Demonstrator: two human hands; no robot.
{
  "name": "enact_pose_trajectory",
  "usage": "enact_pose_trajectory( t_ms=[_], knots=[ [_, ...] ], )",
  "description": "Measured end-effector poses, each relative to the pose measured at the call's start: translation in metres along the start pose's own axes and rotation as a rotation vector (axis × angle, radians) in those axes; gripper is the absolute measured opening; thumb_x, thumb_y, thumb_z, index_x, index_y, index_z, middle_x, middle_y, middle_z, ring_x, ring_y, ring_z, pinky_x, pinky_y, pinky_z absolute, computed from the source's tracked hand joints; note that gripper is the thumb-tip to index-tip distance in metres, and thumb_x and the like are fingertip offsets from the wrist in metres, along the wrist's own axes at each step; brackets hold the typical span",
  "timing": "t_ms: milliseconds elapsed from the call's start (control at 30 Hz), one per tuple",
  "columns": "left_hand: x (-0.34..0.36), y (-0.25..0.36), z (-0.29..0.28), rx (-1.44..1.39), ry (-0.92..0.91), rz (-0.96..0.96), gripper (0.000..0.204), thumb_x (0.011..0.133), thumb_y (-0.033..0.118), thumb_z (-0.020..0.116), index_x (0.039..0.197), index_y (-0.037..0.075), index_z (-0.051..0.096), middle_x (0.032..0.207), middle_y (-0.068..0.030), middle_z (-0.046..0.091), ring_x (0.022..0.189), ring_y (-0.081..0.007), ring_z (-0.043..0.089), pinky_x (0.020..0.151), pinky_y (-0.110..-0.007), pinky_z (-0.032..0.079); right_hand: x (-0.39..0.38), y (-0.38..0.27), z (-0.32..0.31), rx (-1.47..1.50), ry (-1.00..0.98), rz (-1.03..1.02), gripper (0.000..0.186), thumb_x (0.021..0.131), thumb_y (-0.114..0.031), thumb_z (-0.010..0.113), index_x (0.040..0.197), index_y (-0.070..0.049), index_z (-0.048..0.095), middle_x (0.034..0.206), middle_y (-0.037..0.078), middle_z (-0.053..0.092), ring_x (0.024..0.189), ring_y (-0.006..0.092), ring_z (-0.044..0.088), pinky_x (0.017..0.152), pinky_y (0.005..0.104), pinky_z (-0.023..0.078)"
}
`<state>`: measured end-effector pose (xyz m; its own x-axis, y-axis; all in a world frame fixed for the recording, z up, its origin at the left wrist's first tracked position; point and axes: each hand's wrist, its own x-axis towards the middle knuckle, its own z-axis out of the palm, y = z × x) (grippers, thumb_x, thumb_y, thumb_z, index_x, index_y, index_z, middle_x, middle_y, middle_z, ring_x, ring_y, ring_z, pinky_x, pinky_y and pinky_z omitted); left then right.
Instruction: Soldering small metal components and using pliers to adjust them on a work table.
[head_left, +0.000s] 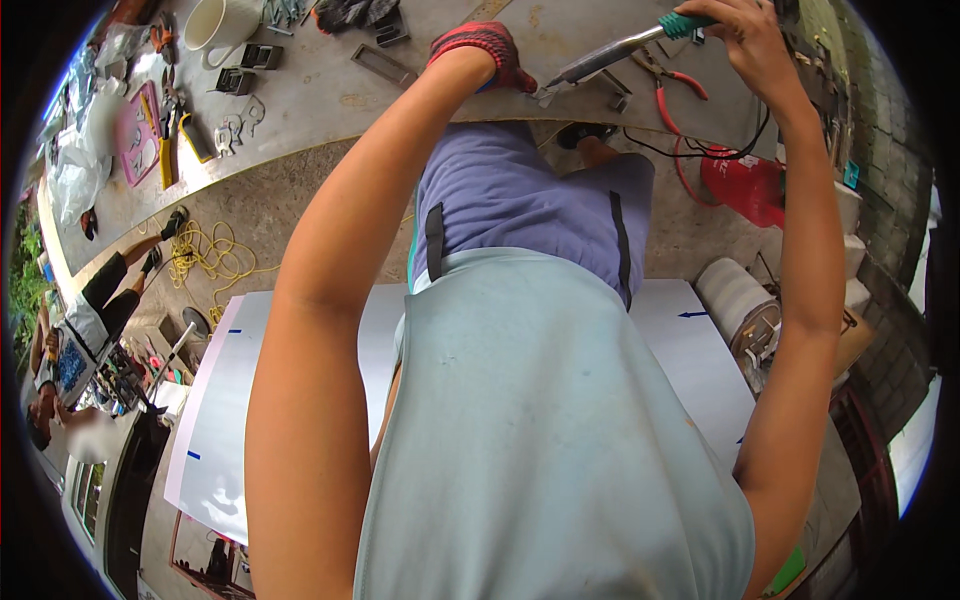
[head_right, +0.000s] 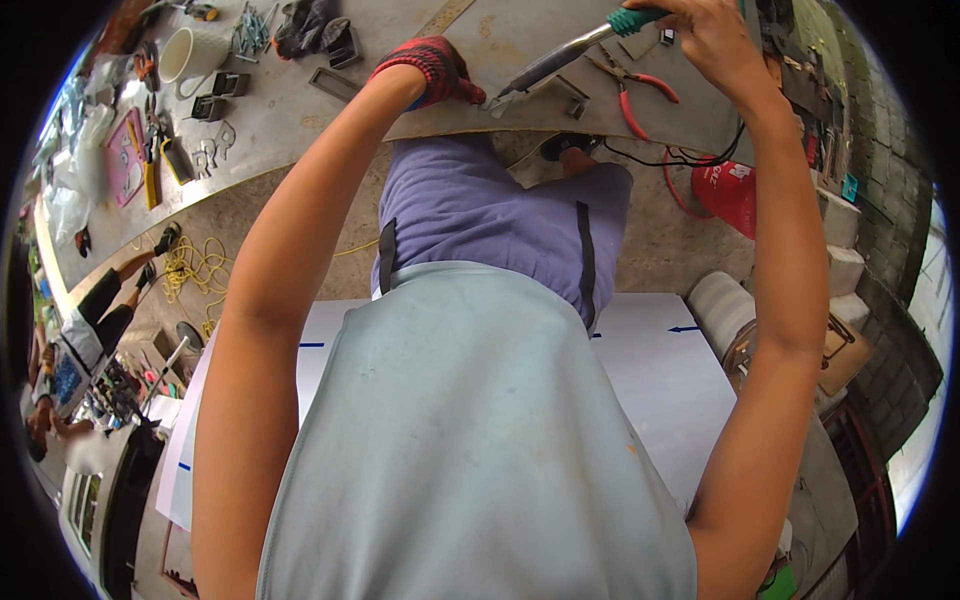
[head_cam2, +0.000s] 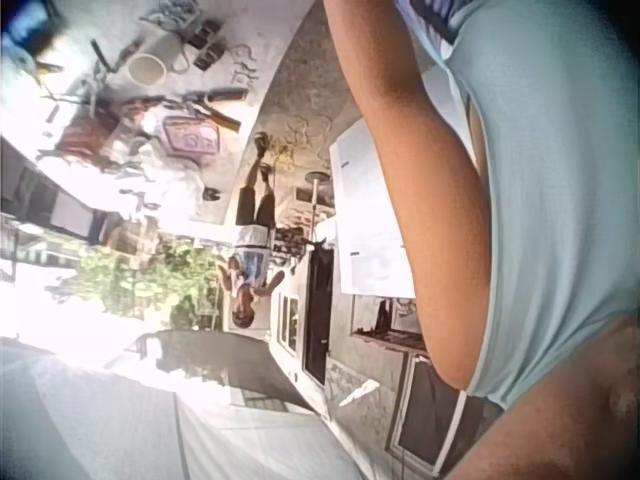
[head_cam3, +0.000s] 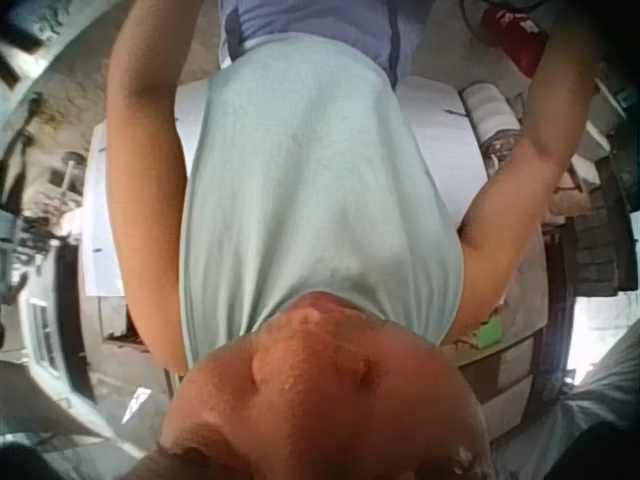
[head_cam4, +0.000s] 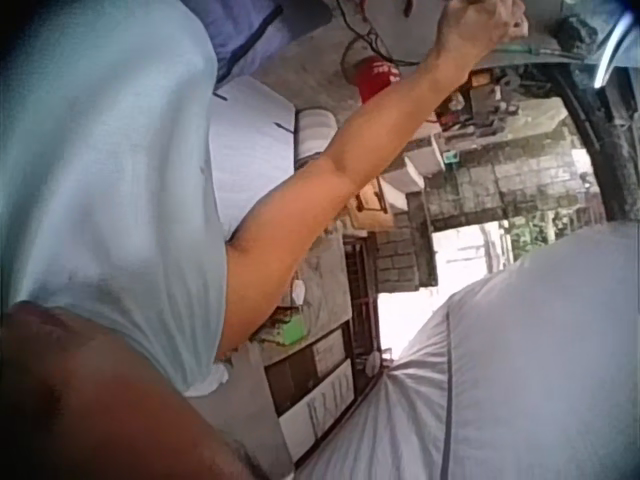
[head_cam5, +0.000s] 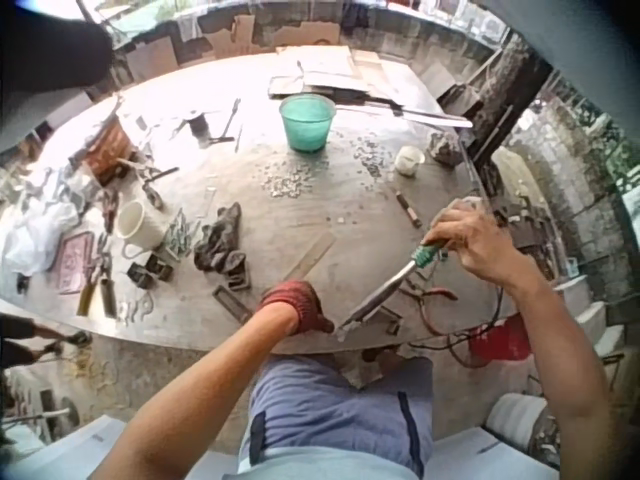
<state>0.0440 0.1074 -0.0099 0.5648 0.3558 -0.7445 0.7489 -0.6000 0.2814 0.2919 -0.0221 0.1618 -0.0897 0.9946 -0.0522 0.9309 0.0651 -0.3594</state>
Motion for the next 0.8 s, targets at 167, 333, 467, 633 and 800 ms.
enact_pose_trajectory(
  t_ms=[167, 333, 467, 633, 800],
  knots=[
    [-0.008, 0.005, -0.008, -0.041, -0.012, 0.116, 0.058, 0.079, 0.06, 0.079, 0.111, 0.012, 0.081, 0.111, -0.0127, 0.077, 0.105, -0.031, 0.072, 0.095, -0.043, 0.054, -0.007, 0.023, 0.01, 0.021, 0.017, -0.006, 0.025, 0.086, 0.007, 0.056, 0.1, 0.0, 0.075, 0.098, 0.013, 0.071, 0.098, 0.0331, 0.063, 0.083, 0.0408, 0.054],
    [-0.016, -0.003, -0.012, -0.089, -0.069, 0.062, 0.058, 0.077, 0.06, 0.08, 0.114, 0.015, 0.08, 0.117, -0.0109, 0.076, 0.108, -0.0312, 0.071, 0.096, -0.043, 0.055, 0.001, 0.039, 0.021, 0.072, 0.031, -0.042, 0.024, 0.085, 0.007, 0.058, 0.099, -0.001, 0.076, 0.097, 0.012, 0.07, 0.101, 0.031, 0.062, 0.087, 0.0421, 0.051],
    [-0.014, 0.001, -0.013, -0.136, -0.061, 0.034, 0.056, 0.077, 0.056, 0.082, 0.11, 0.011, 0.081, 0.111, -0.0143, 0.077, 0.106, -0.0318, 0.072, 0.094, -0.042, 0.055, -0.002, 0.048, 0.022, -0.061, 0.046, -0.067, 0.026, 0.082, 0.006, 0.063, 0.097, -0.008, 0.078, 0.097, 0.004, 0.072, 0.1, 0.0252, 0.062, 0.095, 0.0399, 0.041],
    [-0.01, -0.004, -0.006, -0.174, 0.004, 0.029, 0.046, 0.081, 0.048, 0.085, 0.104, 0.008, 0.082, 0.096, -0.0128, 0.078, 0.089, -0.0241, 0.072, 0.086, -0.039, 0.054, -0.004, 0.06, 0.031, -0.022, 0.062, -0.084, 0.027, 0.081, 0.005, 0.067, 0.097, -0.013, 0.08, 0.095, 0.001, 0.072, 0.103, 0.0232, 0.061, 0.095, 0.0399, 0.039],
    [-0.01, -0.003, -0.006, -0.174, -0.006, 0.026, 0.042, 0.081, 0.044, 0.086, 0.102, 0.007, 0.082, 0.092, -0.0112, 0.078, 0.087, -0.0209, 0.071, 0.085, -0.037, 0.054, -0.004, 0.065, 0.037, -0.032, 0.049, -0.046, 0.026, 0.081, 0.003, 0.069, 0.096, -0.014, 0.08, 0.095, 0.002, 0.072, 0.102, 0.0234, 0.061, 0.095, 0.0398, 0.039]
  ],
)
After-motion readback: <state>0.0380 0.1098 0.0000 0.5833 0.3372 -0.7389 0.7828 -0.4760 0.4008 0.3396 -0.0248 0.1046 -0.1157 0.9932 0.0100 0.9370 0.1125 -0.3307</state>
